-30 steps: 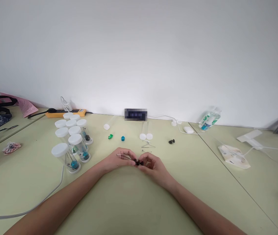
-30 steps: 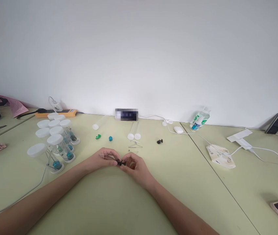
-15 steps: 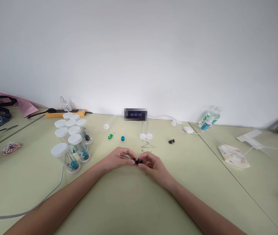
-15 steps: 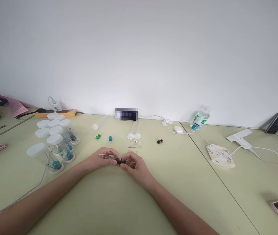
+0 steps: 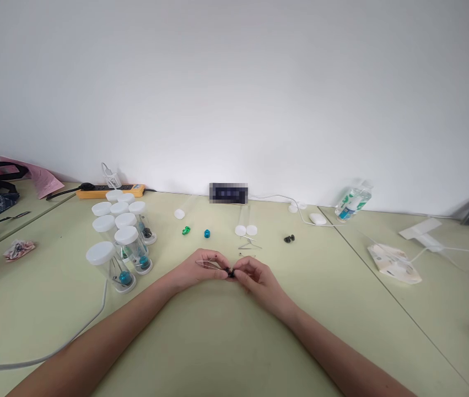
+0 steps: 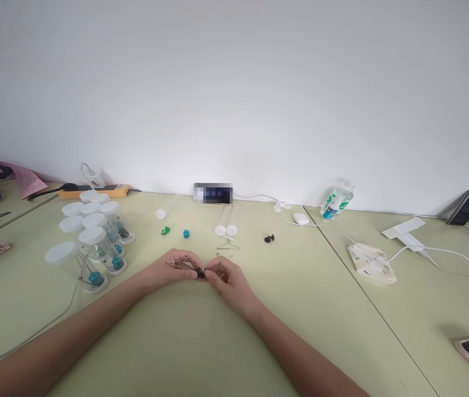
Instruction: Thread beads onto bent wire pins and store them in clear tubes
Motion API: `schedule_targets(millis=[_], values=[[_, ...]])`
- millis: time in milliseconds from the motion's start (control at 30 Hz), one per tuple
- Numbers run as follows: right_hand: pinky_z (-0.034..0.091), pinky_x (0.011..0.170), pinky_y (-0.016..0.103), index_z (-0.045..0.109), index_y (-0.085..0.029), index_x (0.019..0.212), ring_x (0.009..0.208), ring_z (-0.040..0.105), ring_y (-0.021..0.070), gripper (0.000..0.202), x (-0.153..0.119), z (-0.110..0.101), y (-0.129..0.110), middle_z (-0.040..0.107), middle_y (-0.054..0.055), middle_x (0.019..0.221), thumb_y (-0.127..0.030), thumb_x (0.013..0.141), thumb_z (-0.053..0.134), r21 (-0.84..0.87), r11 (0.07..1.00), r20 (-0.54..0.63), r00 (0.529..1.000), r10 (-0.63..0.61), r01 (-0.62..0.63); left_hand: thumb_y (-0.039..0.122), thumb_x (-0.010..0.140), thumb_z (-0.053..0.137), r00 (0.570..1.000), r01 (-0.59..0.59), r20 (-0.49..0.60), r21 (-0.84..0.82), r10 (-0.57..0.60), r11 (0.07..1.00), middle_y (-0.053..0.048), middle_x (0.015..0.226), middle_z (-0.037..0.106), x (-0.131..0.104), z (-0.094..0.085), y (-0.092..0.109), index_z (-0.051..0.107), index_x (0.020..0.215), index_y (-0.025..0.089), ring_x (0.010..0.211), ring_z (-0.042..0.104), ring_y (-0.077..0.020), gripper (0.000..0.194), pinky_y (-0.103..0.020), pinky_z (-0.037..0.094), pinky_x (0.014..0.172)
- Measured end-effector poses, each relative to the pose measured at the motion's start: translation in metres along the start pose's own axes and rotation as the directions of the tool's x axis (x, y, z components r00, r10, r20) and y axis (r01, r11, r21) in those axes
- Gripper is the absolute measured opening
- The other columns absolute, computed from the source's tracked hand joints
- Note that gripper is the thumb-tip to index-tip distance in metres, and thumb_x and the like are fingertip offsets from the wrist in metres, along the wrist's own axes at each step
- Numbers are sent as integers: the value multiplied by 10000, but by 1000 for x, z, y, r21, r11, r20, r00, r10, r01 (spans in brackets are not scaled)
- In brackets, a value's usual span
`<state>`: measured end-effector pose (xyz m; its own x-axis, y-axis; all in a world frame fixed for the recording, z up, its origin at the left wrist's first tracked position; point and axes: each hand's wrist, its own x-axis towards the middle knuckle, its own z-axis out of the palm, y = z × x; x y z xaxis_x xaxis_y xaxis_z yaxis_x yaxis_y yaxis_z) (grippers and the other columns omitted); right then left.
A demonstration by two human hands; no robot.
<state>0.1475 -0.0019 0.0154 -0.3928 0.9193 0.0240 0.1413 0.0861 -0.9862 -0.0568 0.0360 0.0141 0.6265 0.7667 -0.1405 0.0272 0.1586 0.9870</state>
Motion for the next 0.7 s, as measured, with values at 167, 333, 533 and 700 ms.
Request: schedule_targets(millis=[167, 333, 533, 700], values=[[364, 572, 241, 542, -199, 853, 622, 470, 118, 252, -1, 1, -2, 561, -2, 681, -445, 865, 489, 17, 1000, 1, 1000, 7, -7, 293, 669, 721, 1000, -5, 5, -1, 5, 1000, -75, 899, 691, 1, 0, 0, 646, 850, 145, 851, 642, -204, 246, -301, 468, 760], [358, 562, 237, 546, -205, 862, 626, 477, 119, 267, 0, 1, -3, 563, -5, 717, -468, 820, 552, 8, 1000, -4, 1000, 18, -18, 297, 678, 715, 1000, 0, 5, 6, 0, 1000, -74, 903, 693, 1, -1, -1, 642, 870, 154, 851, 643, -208, 250, -305, 474, 745], [363, 562, 236, 549, -205, 853, 618, 465, 114, 265, 0, 0, -2, 547, -4, 722, -468, 840, 522, -3, 1000, -2, 1000, 26, -26, 294, 693, 701, 1000, -10, 17, 9, 10, 1000, -73, 907, 691, 0, 0, 1, 645, 874, 151, 856, 639, -207, 237, -313, 468, 763], [366, 575, 238, 548, -201, 856, 614, 465, 113, 263, 0, 0, -1, 536, -13, 682, -462, 842, 522, 17, 1000, 30, 1000, 8, -9, 289, 684, 710, 999, -17, 27, 23, 16, 1000, -74, 901, 684, 1, 0, 0, 649, 860, 142, 854, 635, -204, 237, -301, 466, 753]])
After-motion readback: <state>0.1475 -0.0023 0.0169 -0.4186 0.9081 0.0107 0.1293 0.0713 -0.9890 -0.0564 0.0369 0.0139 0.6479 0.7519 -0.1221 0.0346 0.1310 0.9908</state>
